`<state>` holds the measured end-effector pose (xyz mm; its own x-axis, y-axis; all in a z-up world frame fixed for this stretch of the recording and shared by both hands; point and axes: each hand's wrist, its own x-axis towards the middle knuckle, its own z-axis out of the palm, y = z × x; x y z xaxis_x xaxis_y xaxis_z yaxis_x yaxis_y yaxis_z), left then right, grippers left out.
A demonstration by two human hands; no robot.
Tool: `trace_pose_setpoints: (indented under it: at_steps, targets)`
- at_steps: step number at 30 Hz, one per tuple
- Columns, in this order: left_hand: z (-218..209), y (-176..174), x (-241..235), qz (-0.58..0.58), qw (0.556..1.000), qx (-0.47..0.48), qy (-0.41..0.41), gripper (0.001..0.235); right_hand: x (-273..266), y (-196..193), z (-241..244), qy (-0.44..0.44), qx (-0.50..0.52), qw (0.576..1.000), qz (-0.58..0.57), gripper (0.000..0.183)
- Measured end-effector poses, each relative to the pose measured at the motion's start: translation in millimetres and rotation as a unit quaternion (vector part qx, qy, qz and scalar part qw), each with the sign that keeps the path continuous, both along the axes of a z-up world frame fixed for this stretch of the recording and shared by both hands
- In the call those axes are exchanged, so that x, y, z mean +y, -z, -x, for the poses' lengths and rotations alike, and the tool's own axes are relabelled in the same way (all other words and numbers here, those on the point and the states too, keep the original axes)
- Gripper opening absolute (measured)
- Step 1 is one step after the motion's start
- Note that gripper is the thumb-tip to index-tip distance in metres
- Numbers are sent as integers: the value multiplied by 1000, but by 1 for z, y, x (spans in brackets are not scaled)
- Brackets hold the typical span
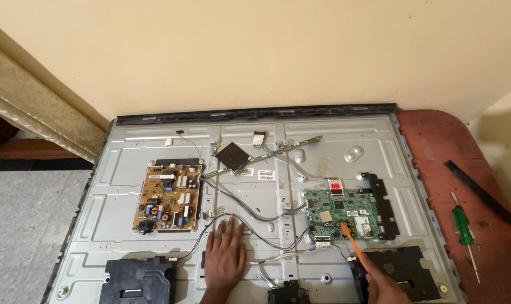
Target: The person uses a green-handled screwdriver to tighten screws on a green circuit board mounted inside the back panel of a disassembled flat-screen TV. The person holds the panel with the left hand while turning the screwdriver with the right hand.
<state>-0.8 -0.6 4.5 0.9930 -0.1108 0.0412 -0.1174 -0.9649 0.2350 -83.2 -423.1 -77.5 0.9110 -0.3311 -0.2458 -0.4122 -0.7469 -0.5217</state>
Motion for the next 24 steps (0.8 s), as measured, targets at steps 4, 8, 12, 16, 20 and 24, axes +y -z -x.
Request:
trace_pose_setpoints:
  at_steps: [4, 8, 12, 16, 20, 24]
  targets:
    - [-1, 3, 0, -9, 1000, -5, 5, 57, -1, 5, 7, -25, -128, 990, -55, 54]
    - [0, 1, 0, -5, 1000, -11, 4, 56, -5, 3, -3, -1, 107, 994, 18, 57]
    - [1, -2, -1, 14, 999, -29, 3, 56, -16, 18, -7, -52, 24, 997, -49, 57]
    - [2, -3, -1, 26, 998, -48, 0, 55, -46, 34, -15, -111, -118, 977, -142, 56]
    - [1, -3, -1, 31, 998, -57, 4, 55, -62, 8, -10, 19, -108, 992, -63, 53]
    - [2, 1, 0, 22, 998, -58, 6, 55, -25, -37, -27, 38, -34, 990, 129, 52]
